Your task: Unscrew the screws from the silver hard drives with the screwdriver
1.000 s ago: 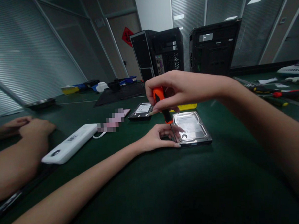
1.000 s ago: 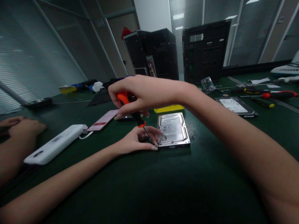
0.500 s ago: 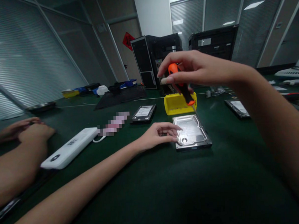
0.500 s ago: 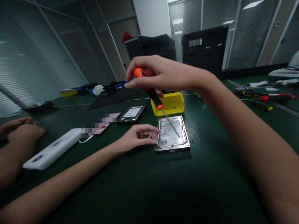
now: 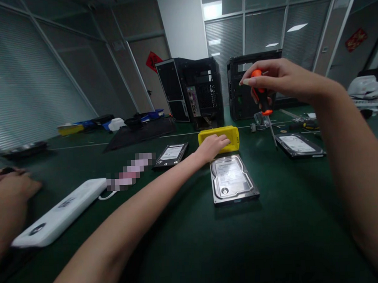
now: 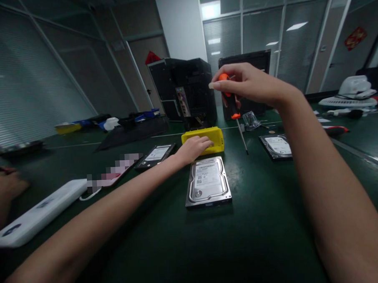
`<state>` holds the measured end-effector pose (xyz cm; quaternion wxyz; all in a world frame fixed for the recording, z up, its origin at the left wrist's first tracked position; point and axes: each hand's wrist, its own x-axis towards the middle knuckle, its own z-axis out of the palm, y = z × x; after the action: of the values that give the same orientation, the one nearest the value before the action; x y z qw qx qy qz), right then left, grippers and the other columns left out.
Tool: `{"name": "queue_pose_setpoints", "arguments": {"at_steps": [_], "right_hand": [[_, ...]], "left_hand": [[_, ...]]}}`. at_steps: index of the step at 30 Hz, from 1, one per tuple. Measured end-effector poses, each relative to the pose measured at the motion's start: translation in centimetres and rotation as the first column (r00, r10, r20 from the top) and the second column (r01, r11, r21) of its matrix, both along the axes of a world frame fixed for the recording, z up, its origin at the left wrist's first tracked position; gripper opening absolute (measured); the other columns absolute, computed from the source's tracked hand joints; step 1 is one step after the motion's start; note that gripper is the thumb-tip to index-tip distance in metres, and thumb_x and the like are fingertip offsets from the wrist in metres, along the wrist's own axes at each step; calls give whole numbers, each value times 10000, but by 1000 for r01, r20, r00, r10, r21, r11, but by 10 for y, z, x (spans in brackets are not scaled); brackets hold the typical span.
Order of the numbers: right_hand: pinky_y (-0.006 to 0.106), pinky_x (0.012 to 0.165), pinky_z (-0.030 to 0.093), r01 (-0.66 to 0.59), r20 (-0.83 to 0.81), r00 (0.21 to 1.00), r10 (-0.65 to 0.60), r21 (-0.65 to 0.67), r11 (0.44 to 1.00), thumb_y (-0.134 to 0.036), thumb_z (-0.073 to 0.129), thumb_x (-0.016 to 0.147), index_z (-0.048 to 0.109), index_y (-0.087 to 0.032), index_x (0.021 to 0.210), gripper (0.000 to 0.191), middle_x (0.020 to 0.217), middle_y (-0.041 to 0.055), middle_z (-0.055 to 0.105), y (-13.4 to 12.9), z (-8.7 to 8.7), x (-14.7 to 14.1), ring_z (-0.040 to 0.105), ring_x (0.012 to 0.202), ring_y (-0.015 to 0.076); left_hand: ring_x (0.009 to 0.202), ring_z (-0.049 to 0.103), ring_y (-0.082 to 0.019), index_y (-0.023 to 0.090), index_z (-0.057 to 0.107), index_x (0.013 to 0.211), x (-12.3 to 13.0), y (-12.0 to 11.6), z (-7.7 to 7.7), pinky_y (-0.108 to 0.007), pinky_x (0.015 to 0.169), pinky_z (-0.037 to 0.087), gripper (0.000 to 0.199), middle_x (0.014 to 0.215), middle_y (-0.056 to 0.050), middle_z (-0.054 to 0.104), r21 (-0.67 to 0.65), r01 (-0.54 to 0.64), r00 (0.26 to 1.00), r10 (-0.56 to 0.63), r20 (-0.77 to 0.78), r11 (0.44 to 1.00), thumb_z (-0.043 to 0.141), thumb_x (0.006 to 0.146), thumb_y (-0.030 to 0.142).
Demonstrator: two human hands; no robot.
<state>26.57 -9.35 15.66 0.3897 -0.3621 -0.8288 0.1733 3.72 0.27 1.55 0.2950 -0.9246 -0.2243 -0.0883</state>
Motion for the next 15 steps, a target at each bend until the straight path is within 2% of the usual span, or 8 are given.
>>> {"name": "queue_pose_setpoints", "arguments": {"at_steps": [4, 8, 12, 15], "right_hand": [[183, 522, 461, 16, 31, 999, -16, 12, 1000, -442, 555, 776, 581, -142, 1012, 382, 756, 39, 571, 1, -1, 1, 547, 615, 86], [190, 507, 460, -28, 80, 996, 31, -28, 999, -438, 564, 772, 588, -137, 991, 373, 706, 35, 592, 2, -2, 2, 555, 581, 89], [196, 514, 471, -53, 128, 990, 56, -24, 998, -445, 566, 768, 594, -151, 974, 361, 693, 32, 606, 4, -1, 6, 568, 590, 100], [193, 548, 478, -22, 157, 987, 21, 6, 1000, -450, 565, 766, 605, -160, 998, 373, 762, 36, 609, 5, 1, 7, 575, 657, 104]], "left_hand": [[754, 603, -157, 156, 557, 1069, 24, 13, -6, -258, 663, 437, 223, 988, -68, 593, 17, 14, 1000, -14, -6, 1000, 455, 873, 123], [804, 595, -174, 147, 551, 1085, 35, 21, -7, -276, 696, 438, 232, 978, -79, 591, 18, 38, 998, -37, -43, 999, 424, 891, 131], [872, 580, -198, 140, 565, 1054, 32, 21, -7, -289, 727, 432, 225, 959, -82, 596, -1, 16, 998, -16, -64, 1000, 394, 908, 152], [890, 578, -204, 127, 576, 1019, 22, 21, -11, -281, 705, 437, 224, 967, -99, 591, -24, -69, 997, 68, -30, 997, 383, 910, 161]]}}
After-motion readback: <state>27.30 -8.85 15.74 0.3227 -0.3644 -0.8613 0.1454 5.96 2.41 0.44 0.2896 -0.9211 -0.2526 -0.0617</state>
